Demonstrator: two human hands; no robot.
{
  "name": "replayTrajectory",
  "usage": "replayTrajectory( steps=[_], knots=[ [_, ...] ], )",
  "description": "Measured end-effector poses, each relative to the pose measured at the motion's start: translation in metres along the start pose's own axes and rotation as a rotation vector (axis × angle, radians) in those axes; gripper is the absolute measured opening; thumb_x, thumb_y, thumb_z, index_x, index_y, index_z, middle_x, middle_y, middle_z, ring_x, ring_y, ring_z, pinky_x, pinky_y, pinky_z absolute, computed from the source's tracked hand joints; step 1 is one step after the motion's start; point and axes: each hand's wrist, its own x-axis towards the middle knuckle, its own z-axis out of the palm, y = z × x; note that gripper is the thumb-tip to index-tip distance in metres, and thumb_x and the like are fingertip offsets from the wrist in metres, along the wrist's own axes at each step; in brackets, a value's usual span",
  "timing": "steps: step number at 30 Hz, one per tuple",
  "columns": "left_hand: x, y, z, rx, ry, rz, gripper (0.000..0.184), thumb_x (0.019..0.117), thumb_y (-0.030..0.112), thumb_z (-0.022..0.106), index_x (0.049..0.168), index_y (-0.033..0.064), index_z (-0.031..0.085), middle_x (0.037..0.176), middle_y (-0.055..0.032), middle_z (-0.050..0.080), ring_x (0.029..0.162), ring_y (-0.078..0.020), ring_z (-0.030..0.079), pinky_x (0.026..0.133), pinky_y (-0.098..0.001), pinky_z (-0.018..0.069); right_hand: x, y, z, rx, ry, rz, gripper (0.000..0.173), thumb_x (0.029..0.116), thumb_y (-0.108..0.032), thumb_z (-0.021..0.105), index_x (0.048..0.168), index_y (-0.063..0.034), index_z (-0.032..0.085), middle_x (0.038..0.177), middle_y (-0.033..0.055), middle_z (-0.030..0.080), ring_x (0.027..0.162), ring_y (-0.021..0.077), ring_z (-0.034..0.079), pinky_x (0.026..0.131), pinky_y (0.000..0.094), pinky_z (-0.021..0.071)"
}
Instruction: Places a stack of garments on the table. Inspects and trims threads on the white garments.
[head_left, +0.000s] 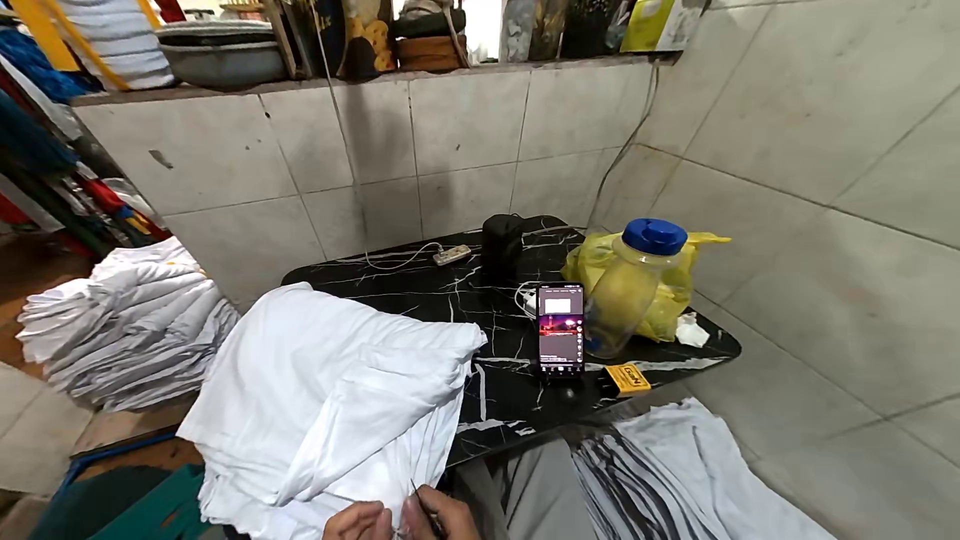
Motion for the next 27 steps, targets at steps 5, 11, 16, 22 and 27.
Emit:
replayTrajectory(
  steps=[5, 11, 16, 22, 27],
  knots=[
    [-0.003, 0.0, 0.004, -0.019, -0.008, -0.013, 0.031, 0.0932, -0.005, 0.063, 0.123, -0.0045, 0.053, 0.088, 0.0077, 0.074, 0.078, -0.001, 0.07, 0.075, -0.0249, 0.0618, 0.002, -0.003, 0.0, -0.073, -0.013, 0.027, 0.033, 0.1058, -0.021, 0.055, 0.094, 0.0071, 0.066, 0.075, 0.0127, 0.063, 0.069, 0.0159, 0.061, 0.068, 0.0346, 0.0519],
    [0.001, 0.002, 0.002, 0.007, 0.048, -0.033, 0.02, 0.0951, -0.005, 0.06, 0.114, 0.0001, 0.058, 0.094, 0.009, 0.072, 0.081, 0.0016, 0.069, 0.074, -0.0211, 0.061, -0.002, -0.004, 0.006, 0.152, 0.044, 0.029, 0.021, 0.1019, -0.013, 0.06, 0.094, 0.0064, 0.065, 0.077, 0.0047, 0.064, 0.068, 0.0025, 0.057, 0.066, 0.0206, 0.0493],
    [0.006, 0.001, 0.002, -0.064, 0.069, -0.047, 0.042, 0.0916, -0.009, 0.063, 0.128, 0.0049, 0.045, 0.092, 0.011, 0.071, 0.075, -0.0018, 0.069, 0.069, -0.0245, 0.0614, -0.003, -0.002, 0.007, 0.051, 0.022, -0.022, 0.028, 0.1054, -0.014, 0.053, 0.097, 0.0086, 0.067, 0.078, 0.0114, 0.065, 0.069, 0.0111, 0.061, 0.068, 0.029, 0.0527],
    [-0.002, 0.004, 0.005, -0.049, 0.003, -0.07, 0.041, 0.0903, -0.007, 0.063, 0.128, -0.0052, 0.047, 0.093, 0.0073, 0.077, 0.079, -0.0022, 0.073, 0.075, -0.0247, 0.0625, -0.003, -0.007, 0.007, 0.011, 0.088, 0.094, 0.032, 0.1017, -0.024, 0.063, 0.092, 0.0053, 0.067, 0.072, 0.0083, 0.06, 0.065, 0.0112, 0.056, 0.063, 0.03, 0.0481],
    [-0.004, 0.003, 0.006, -0.016, 0.027, -0.065, 0.033, 0.0904, -0.009, 0.061, 0.122, -0.0059, 0.052, 0.09, 0.0066, 0.076, 0.079, -0.0018, 0.072, 0.075, -0.024, 0.0625, -0.006, -0.005, 0.015, 0.209, 0.17, 0.087, 0.017, 0.101, -0.01, 0.06, 0.093, 0.0039, 0.066, 0.074, 0.0005, 0.063, 0.065, 0.0006, 0.058, 0.064, 0.0192, 0.0501]
  ],
)
